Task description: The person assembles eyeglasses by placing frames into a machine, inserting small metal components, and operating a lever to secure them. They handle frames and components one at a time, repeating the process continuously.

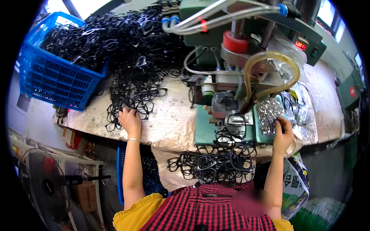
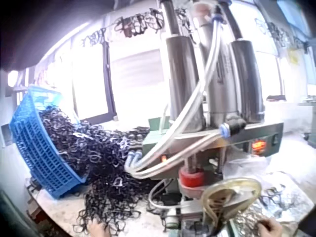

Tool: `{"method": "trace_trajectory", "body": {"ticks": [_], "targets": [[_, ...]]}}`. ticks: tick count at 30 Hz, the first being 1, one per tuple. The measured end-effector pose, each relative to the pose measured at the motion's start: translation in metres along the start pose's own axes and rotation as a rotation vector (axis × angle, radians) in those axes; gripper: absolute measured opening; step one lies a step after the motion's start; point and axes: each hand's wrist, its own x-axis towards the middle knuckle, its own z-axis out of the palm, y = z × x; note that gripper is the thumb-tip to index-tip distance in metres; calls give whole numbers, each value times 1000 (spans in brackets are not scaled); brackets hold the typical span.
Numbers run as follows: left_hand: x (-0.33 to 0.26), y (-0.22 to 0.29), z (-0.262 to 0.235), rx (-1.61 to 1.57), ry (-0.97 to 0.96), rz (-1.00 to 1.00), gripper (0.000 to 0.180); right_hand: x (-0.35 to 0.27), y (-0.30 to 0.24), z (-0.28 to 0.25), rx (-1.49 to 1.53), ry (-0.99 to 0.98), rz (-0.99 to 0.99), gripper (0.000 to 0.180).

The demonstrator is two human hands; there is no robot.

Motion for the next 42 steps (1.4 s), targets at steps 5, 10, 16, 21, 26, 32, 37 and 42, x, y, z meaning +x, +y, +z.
{"method": "trace_trajectory", "body": {"ticks": [5,10,16,21,26,32,37,42], "targets": [[19,59,-7,-313,209,222,14,-10,-46,-12,138,-94,146,14],[34,121,-15,-885,159,55,28,11,-100,45,151,-175,6,14],[-17,159,-56,-1820,-217,-554,20,4,-65,54,441,-178,263,13],[6,207,-186,-1994,-46,277,14,-9,-106,64,359,-256,5,24],[20,217,-203,-1816,34,366,20,-20,-134,78,763,-319,181,48],[14,218,-201,-1773,33,490,10,-30,-153,62,735,-334,265,50],[-29,230,-193,-1308,-48,1020,17,-13,-131,38,-67,-353,-421,47],[-29,238,-182,-1280,3,1106,24,15,-21,5,-720,-136,-265,27]]}}
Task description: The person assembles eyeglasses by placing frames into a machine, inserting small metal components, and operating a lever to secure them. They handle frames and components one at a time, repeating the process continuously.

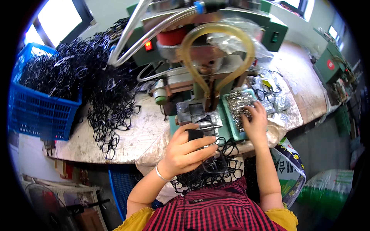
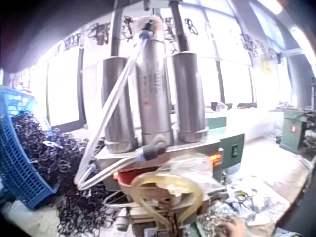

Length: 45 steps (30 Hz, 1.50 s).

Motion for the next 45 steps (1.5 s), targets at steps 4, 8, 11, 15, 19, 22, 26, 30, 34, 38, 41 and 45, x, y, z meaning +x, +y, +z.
{"method": "trace_trajectory", "body": {"ticks": [4,8,11,15,19,22,26,30,34,38,41,45], "targets": [[-2,-1,-3,2,0,-21,24,-8,17,9,149,72,-63,15],[-9,-4,0,-22,27,-15,34,1,-15,7,121,8,-314,15],[-18,7,4,-22,11,-97,32,18,-18,14,11,-134,-448,22],[-61,48,-7,222,128,-236,42,25,0,15,181,53,-310,16],[-88,23,-80,808,505,-555,17,4,10,7,536,85,138,9],[-84,-16,-142,1052,412,-739,10,9,-3,2,656,75,131,10],[-126,-98,-167,1265,-38,-869,21,23,-27,5,622,93,5,12],[-219,-179,-149,1127,-163,-1086,19,23,-19,25,831,29,276,11],[-217,-178,-114,978,-52,-833,15,-10,9,1,660,175,272,12],[-165,-152,-80,915,-44,-667,22,-43,33,-28,459,198,324,10],[-129,-131,-70,964,50,-597,24,-39,-4,-44,500,170,243,11],[-97,-123,-50,638,411,-640,12,3,-68,-48,742,30,-37,12]]}}
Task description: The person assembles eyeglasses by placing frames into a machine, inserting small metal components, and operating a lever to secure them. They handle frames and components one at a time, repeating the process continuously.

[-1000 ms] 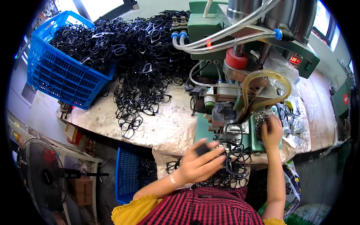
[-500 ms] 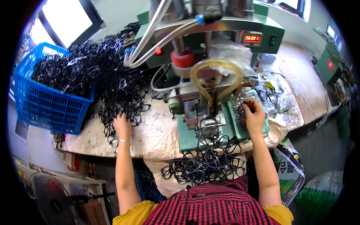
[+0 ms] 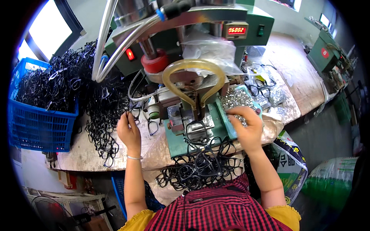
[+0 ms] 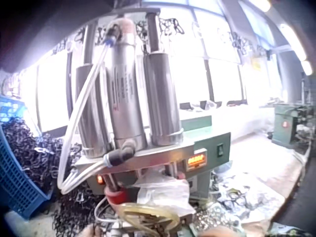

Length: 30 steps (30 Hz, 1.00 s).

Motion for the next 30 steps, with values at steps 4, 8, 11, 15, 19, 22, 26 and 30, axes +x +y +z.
{"method": "trace_trajectory", "body": {"ticks": [4,8,11,15,19,22,26,30], "targets": [[-32,10,9,-667,-51,-508,19,13,-3,49,174,-13,-10,19],[-66,25,3,-908,-18,-741,12,-7,-3,62,408,27,144,28],[-31,71,-20,-1194,9,-568,16,-1,-8,64,591,4,218,34],[27,142,-58,-1323,-105,34,15,-5,-21,69,854,-52,338,40],[44,156,-48,-1180,-117,10,12,-8,-34,74,933,-5,427,44],[32,159,-48,-1149,-147,107,10,-8,-39,62,676,-42,350,44],[2,157,-44,-810,-441,441,8,2,4,25,28,-147,101,33],[-8,159,-25,-680,-430,649,23,-4,72,-11,-681,-68,78,27]]}}
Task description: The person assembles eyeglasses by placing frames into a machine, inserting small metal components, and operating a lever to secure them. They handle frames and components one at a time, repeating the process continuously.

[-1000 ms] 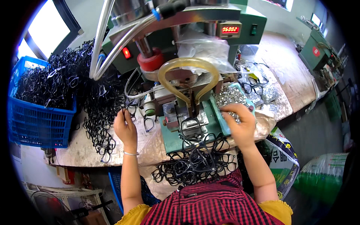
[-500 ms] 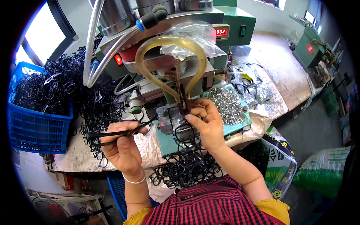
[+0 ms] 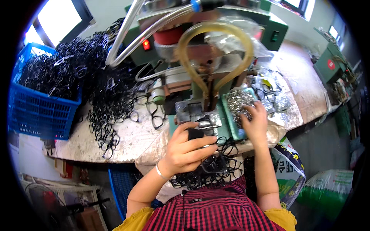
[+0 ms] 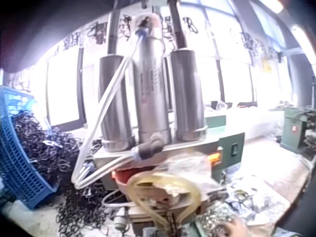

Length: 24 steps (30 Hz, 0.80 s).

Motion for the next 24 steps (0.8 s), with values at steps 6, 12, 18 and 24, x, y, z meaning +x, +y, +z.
{"method": "trace_trajectory", "body": {"ticks": [6,12,18,24], "targets": [[-2,0,0,-16,6,-38,24,-3,18,14,30,157,-106,12],[-10,8,2,38,-8,-113,30,26,-16,26,-52,-19,-410,11],[-71,39,-39,389,364,-408,17,4,15,11,202,122,-149,13],[-51,-51,-99,685,505,-681,10,10,-13,-9,536,129,29,14]]}}
